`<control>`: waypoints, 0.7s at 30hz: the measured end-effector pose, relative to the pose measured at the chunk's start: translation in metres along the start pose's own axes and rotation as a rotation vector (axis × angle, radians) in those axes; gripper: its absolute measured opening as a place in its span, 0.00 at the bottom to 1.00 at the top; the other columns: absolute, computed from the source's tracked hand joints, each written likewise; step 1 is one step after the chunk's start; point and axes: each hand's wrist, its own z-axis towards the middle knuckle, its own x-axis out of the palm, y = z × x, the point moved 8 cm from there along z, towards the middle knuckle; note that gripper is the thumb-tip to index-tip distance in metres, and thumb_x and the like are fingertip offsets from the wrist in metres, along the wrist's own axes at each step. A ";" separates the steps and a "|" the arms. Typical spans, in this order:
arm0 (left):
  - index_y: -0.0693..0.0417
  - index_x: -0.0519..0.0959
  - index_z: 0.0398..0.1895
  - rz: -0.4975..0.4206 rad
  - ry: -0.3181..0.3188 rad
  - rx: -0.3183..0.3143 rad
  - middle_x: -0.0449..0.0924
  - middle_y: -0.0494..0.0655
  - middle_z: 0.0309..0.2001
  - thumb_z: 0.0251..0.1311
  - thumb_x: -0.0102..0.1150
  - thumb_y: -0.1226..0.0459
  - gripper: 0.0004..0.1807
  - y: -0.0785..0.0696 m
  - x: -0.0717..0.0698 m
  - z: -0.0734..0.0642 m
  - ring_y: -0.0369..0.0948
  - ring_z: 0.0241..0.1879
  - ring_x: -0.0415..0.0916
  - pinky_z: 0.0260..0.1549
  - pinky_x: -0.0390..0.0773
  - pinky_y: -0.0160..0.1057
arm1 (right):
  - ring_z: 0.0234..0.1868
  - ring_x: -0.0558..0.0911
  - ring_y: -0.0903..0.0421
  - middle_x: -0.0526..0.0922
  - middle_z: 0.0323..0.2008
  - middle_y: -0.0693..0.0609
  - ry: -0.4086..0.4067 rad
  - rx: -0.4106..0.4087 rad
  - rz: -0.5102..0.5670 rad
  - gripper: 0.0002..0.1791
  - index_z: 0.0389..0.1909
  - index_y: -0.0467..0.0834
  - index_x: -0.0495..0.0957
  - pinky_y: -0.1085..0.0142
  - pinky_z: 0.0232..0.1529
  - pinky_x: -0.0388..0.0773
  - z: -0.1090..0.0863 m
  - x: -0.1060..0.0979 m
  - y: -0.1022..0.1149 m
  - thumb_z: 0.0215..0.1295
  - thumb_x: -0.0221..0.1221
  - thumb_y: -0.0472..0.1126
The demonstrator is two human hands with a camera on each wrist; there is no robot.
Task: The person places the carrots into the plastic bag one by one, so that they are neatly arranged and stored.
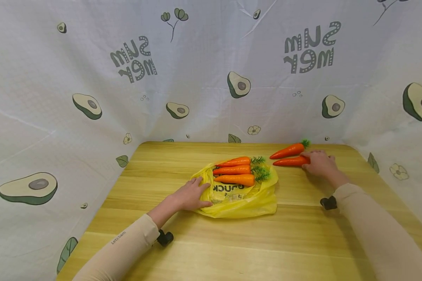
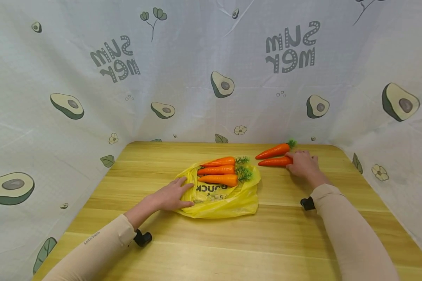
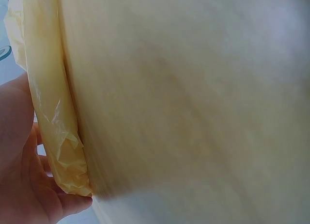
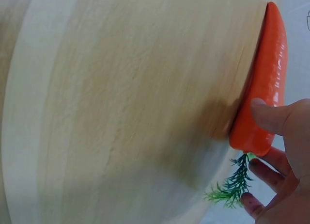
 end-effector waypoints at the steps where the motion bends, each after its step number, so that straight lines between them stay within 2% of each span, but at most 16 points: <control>1: 0.48 0.64 0.76 -0.001 0.000 -0.001 0.53 0.61 0.77 0.65 0.56 0.37 0.42 0.000 0.000 0.000 0.62 0.75 0.54 0.72 0.61 0.58 | 0.65 0.59 0.23 0.66 0.65 0.24 0.001 0.000 -0.002 0.31 0.69 0.35 0.67 0.23 0.57 0.54 0.000 0.000 0.000 0.68 0.60 0.44; 14: 0.48 0.64 0.76 -0.001 0.002 0.003 0.52 0.62 0.78 0.66 0.56 0.37 0.42 -0.001 0.000 -0.001 0.62 0.76 0.54 0.72 0.60 0.59 | 0.65 0.60 0.25 0.66 0.65 0.24 0.021 -0.003 -0.009 0.32 0.69 0.36 0.68 0.22 0.57 0.51 -0.007 -0.004 0.001 0.69 0.60 0.47; 21: 0.48 0.64 0.76 -0.005 0.004 0.002 0.53 0.62 0.78 0.66 0.56 0.38 0.41 -0.001 -0.001 -0.002 0.62 0.75 0.54 0.72 0.61 0.59 | 0.61 0.66 0.26 0.69 0.63 0.25 0.006 -0.024 -0.001 0.32 0.68 0.37 0.69 0.23 0.54 0.55 -0.006 -0.007 0.003 0.69 0.60 0.49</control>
